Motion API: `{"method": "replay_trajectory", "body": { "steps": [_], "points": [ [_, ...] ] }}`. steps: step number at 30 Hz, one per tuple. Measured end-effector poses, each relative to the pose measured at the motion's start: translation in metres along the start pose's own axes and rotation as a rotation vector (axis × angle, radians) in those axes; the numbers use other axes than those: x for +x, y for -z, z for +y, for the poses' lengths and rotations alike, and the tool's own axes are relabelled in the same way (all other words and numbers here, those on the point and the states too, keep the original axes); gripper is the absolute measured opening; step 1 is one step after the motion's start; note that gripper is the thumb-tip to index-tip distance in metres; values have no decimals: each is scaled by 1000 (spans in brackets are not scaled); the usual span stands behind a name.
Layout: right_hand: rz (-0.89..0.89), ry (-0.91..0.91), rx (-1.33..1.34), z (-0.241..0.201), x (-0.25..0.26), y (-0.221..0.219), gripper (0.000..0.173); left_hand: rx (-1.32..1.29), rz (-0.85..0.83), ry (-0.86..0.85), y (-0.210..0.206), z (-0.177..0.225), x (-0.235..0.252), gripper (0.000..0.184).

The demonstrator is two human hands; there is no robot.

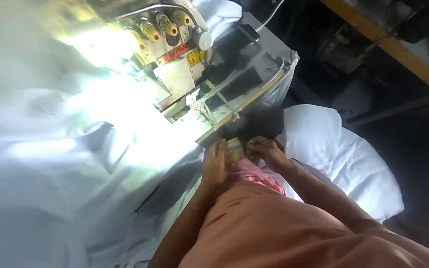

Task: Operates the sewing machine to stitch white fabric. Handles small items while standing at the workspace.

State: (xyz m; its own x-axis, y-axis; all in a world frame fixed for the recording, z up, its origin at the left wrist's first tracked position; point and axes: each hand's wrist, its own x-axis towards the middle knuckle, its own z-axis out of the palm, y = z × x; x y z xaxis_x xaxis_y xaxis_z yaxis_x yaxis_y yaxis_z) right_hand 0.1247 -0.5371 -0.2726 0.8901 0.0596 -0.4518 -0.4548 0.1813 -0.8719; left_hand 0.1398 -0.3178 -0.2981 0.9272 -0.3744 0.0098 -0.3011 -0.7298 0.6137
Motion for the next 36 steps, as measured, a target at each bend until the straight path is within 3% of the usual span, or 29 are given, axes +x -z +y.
{"method": "replay_trajectory", "body": {
  "steps": [8,13,25,28,33,36],
  "points": [
    [-130,7,17,4,4,0,61,-71,87,-28,-6,-6,-6,84],
    [14,-37,-130,3,9,-10,13,-59,165,-116,-11,-10,-6,80],
    [-28,313,-351,40,7,-2,18,-85,40,-6,-3,-4,-13,86],
    [-38,292,-368,33,0,-5,17,-120,21,-3,-5,-3,-13,89],
    [55,96,-385,30,11,-13,22,-232,-57,5,-15,-7,-16,84],
    [113,91,-425,31,9,-16,24,-434,14,-16,-15,-8,-12,93]
  ]
}}
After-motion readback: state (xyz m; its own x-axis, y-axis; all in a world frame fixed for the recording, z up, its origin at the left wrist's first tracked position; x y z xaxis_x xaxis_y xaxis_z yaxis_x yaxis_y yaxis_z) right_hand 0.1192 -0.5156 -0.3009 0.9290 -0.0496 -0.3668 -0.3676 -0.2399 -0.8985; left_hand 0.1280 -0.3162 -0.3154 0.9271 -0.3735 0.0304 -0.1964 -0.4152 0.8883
